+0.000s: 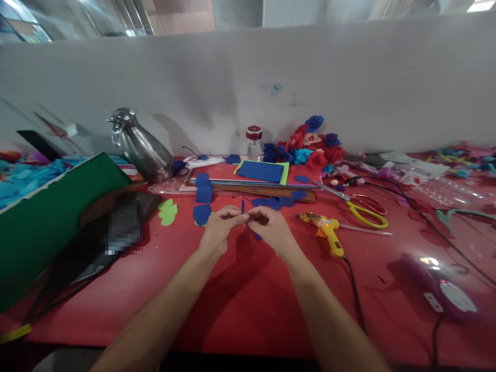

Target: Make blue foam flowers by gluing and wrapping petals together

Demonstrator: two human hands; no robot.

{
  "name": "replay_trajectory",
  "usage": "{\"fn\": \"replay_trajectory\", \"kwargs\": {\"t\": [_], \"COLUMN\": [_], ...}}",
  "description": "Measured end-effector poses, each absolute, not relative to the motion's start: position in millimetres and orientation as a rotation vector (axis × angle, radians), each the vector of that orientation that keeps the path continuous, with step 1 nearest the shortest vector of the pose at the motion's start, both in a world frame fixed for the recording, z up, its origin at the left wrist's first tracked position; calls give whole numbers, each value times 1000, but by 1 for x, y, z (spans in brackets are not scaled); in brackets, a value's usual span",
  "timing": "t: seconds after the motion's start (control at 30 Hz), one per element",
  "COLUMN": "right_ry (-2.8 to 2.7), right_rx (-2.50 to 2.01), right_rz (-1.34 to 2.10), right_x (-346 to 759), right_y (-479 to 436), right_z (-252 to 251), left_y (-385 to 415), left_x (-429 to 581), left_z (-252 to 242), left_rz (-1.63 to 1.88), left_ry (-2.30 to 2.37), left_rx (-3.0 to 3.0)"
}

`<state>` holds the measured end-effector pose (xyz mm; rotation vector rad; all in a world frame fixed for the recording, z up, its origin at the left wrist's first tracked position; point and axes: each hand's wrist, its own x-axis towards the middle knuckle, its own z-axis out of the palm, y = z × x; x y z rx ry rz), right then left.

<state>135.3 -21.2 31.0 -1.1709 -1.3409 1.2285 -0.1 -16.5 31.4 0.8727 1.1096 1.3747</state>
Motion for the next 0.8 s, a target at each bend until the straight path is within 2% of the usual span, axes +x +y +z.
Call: {"fn": "replay_trajectory", "kwargs": {"t": [0.5, 0.8], "right_ry": [-1416, -1359], "right_rx": [-1140, -1142], "right_rz": [1151, 1167], "right_x": [125, 128], "right_y": [-23, -22], "right_z": [27, 30], "left_y": [-20, -18], "left_x": [2, -3], "left_z": [35, 37], "left_rz": [1331, 1261], "left_ry": [945, 916], "left_rx": [689, 782]}}
